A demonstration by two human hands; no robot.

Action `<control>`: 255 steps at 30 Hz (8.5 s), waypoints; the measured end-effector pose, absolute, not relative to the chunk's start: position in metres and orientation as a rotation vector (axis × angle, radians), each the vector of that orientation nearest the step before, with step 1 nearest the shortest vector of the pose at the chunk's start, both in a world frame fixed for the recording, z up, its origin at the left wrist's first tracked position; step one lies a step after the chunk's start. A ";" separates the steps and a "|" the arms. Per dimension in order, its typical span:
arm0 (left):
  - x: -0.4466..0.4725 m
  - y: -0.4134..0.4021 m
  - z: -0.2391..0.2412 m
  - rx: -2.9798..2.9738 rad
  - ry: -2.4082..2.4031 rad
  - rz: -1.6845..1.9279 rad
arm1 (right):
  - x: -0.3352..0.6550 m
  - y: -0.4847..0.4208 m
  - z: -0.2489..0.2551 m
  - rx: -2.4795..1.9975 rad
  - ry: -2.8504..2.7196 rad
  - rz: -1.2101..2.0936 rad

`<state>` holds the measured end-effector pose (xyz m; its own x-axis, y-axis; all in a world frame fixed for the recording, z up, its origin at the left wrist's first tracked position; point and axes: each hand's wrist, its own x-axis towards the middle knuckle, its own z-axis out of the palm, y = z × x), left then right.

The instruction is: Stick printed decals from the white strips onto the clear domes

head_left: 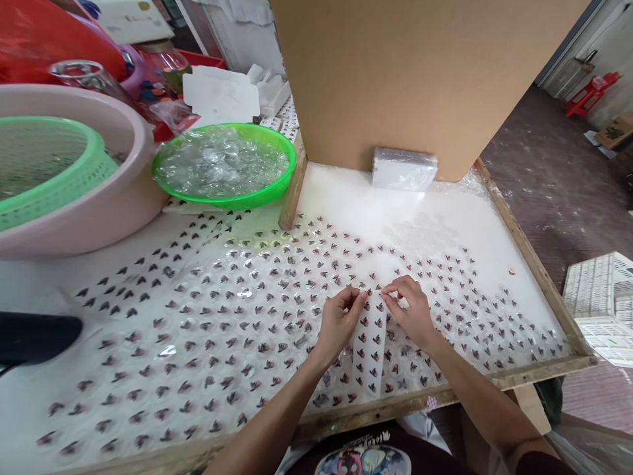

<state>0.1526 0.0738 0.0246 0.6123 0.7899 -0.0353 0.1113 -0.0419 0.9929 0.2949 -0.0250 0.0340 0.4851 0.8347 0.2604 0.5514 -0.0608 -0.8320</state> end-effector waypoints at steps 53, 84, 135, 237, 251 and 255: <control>0.154 0.075 0.030 1.662 0.719 0.611 | 0.448 0.006 0.007 -2.133 -0.851 0.365; 0.152 0.075 0.025 1.629 0.721 0.692 | 0.302 -0.020 0.041 -1.719 -1.138 0.903; 0.153 0.077 0.015 1.660 0.723 0.609 | 0.419 0.030 0.001 -2.296 -1.209 0.013; 0.151 0.079 0.019 1.538 0.807 0.670 | 0.431 0.122 -0.003 -2.204 -1.038 0.435; 0.151 0.078 0.023 1.511 0.802 0.655 | 0.420 0.119 0.000 -2.404 -1.371 0.167; 0.151 0.080 0.022 1.510 0.815 0.662 | 0.416 0.118 0.001 -2.391 -1.370 0.246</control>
